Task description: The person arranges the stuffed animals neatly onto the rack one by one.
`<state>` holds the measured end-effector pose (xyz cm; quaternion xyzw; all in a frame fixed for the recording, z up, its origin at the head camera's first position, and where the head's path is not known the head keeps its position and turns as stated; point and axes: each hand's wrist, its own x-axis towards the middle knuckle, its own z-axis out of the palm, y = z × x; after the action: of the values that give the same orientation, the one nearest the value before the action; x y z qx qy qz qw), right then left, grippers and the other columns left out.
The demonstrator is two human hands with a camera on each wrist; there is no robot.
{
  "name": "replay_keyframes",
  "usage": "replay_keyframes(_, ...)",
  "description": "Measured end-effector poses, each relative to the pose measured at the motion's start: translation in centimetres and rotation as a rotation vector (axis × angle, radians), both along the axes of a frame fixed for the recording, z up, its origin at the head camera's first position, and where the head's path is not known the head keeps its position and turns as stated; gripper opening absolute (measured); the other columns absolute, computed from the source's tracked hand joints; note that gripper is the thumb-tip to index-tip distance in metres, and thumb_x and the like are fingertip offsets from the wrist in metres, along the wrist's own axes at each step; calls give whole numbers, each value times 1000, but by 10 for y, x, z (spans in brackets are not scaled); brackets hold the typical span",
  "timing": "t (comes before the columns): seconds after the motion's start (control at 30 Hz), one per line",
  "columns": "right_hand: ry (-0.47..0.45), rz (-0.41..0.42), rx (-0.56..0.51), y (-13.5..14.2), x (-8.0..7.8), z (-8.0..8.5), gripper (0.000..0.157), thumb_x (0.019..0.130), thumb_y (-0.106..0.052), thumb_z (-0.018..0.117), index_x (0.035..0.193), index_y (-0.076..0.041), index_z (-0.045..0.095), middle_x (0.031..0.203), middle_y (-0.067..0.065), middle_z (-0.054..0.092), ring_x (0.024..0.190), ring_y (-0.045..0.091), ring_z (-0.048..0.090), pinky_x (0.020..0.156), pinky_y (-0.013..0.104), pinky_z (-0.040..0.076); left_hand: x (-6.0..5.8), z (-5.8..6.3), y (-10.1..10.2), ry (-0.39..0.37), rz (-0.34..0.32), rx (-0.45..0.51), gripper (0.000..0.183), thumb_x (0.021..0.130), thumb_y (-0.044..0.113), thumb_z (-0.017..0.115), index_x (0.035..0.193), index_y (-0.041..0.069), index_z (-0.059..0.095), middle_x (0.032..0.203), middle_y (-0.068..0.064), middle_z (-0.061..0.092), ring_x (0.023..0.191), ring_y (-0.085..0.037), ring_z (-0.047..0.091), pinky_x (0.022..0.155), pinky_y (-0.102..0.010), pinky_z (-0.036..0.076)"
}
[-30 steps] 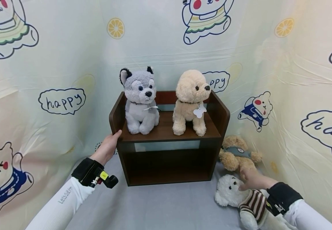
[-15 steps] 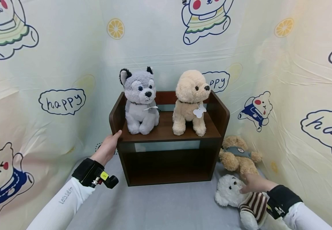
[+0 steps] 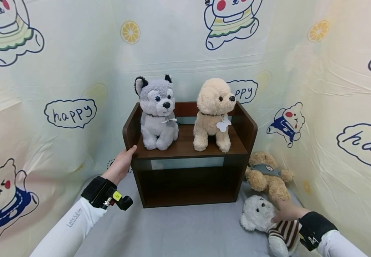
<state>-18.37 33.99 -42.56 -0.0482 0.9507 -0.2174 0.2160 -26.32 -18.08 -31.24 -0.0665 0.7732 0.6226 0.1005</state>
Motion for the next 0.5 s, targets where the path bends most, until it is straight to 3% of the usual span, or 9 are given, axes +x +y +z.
replay_keyframes(0.13,24,0,-36,2,0,-4,88,72,-20,76,129,23,25,132,45,21,121,59,17,98,64,17,0,0,0,1,-2,-1,70,99,42,23,143,0,-10,150,-19,-9,137,-34,-6,109,-50,3)
replay_keyframes(0.37,32,-4,-4,8,-3,-20,88,70,-27,77,126,22,30,125,44,32,115,57,32,94,61,27,-1,0,0,5,2,0,68,99,41,23,144,0,-8,151,-19,-6,137,-34,-5,109,-50,4)
replay_keyframes(0.5,89,-4,-13,13,-7,-36,96,65,-26,81,130,19,26,130,45,24,118,59,23,96,64,19,0,0,1,3,6,-3,69,99,41,23,143,0,-8,151,-19,-6,137,-34,-4,109,-50,4)
